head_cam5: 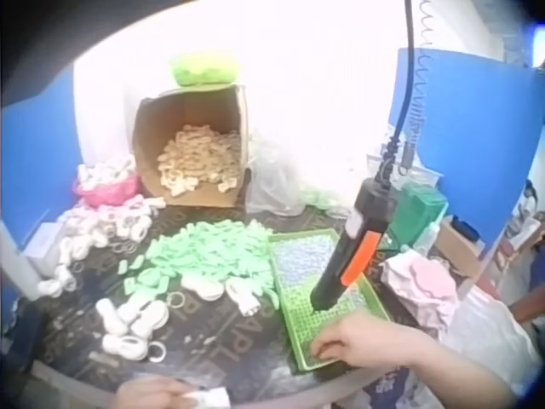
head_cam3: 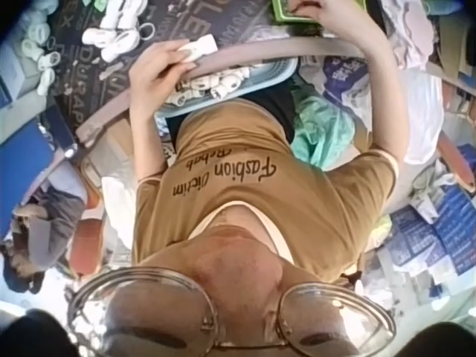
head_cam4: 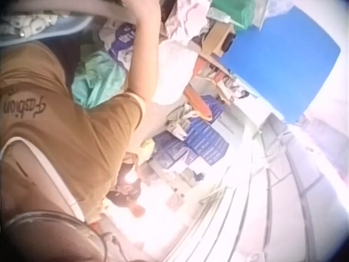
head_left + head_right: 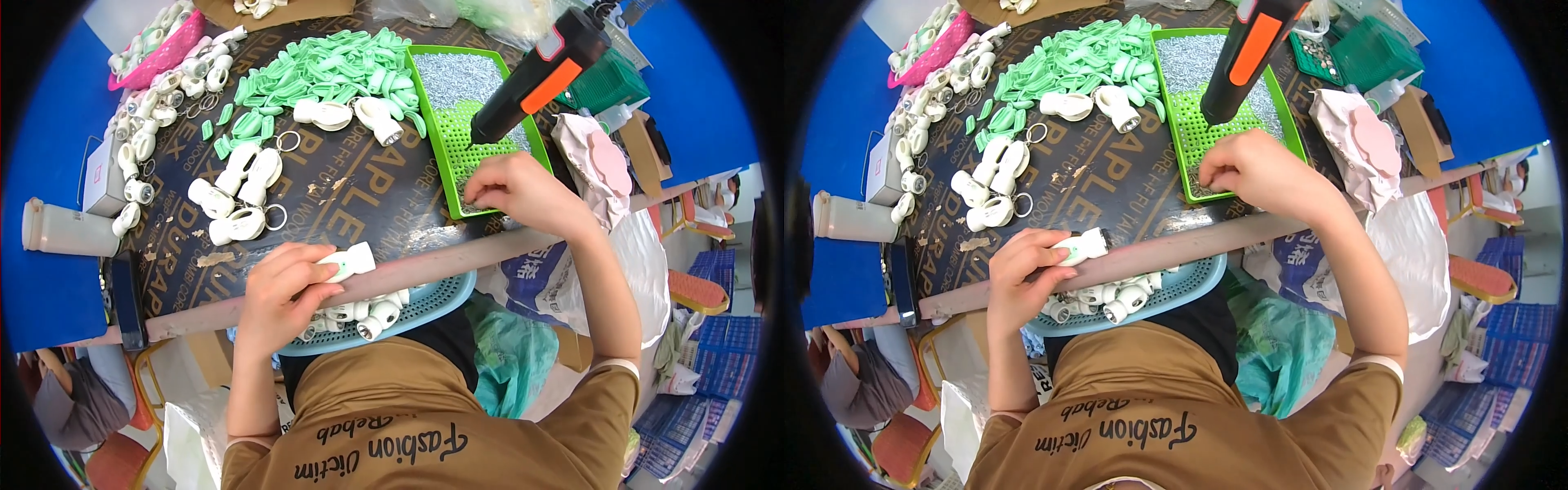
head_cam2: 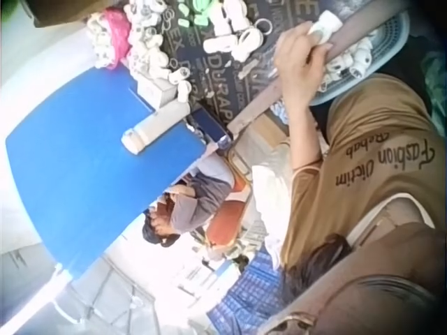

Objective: Assembling small plastic flashlights by inserting internal components and using a glue gun to secure parts.

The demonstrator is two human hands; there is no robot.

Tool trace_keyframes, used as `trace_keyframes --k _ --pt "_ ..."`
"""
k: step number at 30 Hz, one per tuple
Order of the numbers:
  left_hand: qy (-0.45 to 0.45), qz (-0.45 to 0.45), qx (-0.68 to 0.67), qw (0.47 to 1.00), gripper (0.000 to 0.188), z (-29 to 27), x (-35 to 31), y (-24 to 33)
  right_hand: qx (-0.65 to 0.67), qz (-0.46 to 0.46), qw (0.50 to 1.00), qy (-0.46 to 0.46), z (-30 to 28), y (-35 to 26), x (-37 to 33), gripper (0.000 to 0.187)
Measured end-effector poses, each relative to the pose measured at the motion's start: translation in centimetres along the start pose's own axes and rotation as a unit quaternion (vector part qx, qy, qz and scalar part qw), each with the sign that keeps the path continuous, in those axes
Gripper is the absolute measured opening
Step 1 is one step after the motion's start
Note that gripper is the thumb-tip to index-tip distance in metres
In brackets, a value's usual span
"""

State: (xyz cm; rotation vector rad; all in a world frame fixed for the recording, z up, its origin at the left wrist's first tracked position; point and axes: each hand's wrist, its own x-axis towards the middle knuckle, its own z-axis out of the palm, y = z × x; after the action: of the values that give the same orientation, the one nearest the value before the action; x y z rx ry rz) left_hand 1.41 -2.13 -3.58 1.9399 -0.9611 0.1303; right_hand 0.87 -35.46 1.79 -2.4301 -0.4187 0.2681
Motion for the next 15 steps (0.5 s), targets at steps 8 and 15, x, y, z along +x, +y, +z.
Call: trace_keyframes --k 8,15 --pt "-0.002 -0.005 -0.001 1.0 0.022 0.1 -0.1 0.1 -0.024 0.007 1.0 0.012 0.3 -0.2 0.1 0.009" --pt "-0.004 0.0 0.0 1.0 0.023 0.0 0.1 0.0 0.011 0.025 0.995 0.094 1.0 -0.5 0.1 0.026"
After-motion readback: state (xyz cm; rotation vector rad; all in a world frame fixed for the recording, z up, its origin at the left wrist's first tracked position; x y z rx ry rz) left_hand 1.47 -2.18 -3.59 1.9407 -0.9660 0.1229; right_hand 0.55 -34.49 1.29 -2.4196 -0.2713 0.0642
